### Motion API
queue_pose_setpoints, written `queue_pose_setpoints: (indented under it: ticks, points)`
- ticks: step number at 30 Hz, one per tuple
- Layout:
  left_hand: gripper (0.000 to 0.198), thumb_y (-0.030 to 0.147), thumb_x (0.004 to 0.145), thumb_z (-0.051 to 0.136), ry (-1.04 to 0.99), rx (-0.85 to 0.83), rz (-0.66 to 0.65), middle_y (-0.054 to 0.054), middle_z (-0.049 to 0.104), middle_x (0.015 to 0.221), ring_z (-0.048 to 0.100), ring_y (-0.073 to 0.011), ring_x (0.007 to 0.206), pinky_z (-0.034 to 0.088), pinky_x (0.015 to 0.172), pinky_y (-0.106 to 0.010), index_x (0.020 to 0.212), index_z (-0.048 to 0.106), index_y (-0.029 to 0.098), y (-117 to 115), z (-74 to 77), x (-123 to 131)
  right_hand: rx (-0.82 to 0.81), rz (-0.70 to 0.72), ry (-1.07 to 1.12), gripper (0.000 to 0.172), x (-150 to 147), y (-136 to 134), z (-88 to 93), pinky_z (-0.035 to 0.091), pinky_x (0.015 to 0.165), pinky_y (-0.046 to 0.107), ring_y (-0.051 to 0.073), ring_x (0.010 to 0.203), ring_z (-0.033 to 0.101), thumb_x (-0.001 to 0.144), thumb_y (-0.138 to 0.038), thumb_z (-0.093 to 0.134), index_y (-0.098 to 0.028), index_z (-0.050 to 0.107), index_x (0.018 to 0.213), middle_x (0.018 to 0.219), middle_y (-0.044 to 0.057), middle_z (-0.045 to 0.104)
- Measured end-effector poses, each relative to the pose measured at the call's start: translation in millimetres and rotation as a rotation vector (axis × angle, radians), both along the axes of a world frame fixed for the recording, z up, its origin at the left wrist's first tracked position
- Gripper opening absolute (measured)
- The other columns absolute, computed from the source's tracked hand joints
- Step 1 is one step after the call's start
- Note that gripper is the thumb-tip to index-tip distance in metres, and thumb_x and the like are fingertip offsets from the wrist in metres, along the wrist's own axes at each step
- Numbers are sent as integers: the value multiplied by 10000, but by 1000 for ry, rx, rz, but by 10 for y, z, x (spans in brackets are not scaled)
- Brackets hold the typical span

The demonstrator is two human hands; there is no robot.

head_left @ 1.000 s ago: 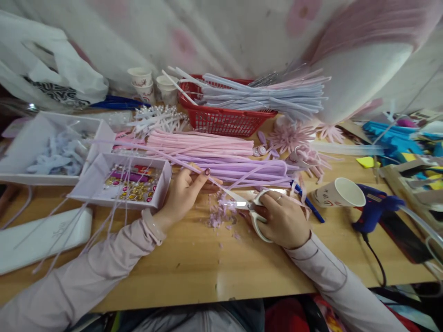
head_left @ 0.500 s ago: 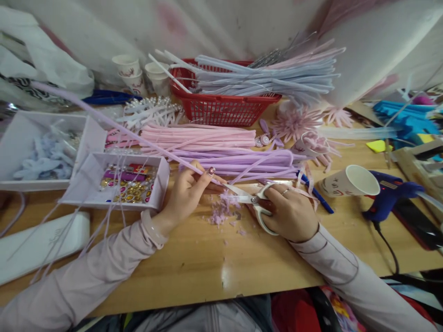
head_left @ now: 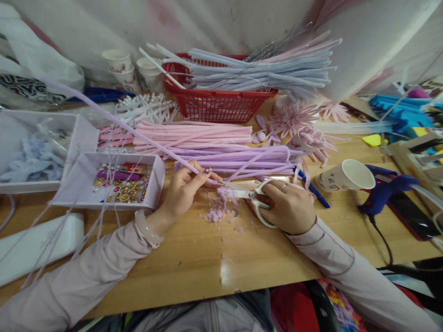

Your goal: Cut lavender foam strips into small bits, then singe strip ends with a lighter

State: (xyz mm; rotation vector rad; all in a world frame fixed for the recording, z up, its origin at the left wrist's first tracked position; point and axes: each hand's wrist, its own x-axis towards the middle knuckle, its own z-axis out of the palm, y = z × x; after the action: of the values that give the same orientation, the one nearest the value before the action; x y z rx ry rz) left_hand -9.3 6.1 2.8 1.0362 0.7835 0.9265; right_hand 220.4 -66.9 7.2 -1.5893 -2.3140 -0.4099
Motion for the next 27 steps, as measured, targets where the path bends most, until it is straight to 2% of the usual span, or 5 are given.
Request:
queue_pose_setpoints:
  ticks: [5,11,17,27]
  points:
    - [173,290,776,602,38,83,37,-29,672,792,655,-154,731,554,648,-277,689,522,163,9,-14,-15,0,4,-21,177,2,-6,-10,287,530,251,124,566,463,753,-304,519,-185,546,624,628,21,566]
    - [195,303,777,589,7,60,-12,-2,626,724,631,-128,648,558,597,-271,682,484,169,16,-10,-14,10,20,-30,147,8,-6,-23,296,535,251,125,567,464,738,-274,521,-183,542,625,626,19,567]
    - [195,276,778,589,-4,34,-13,7,614,703,618,-107,629,554,561,-232,661,477,166,15,-2,-1,13,27,-18,150,-9,-3,-1,300,530,245,123,564,475,745,-267,522,-185,541,621,622,18,574]
    - [224,286,761,610,-9,24,-13,8,616,694,620,-107,604,559,557,-232,637,470,163,14,15,4,28,37,-24,157,-5,-1,-4,294,529,246,125,566,480,738,-279,538,-186,541,611,616,13,578]
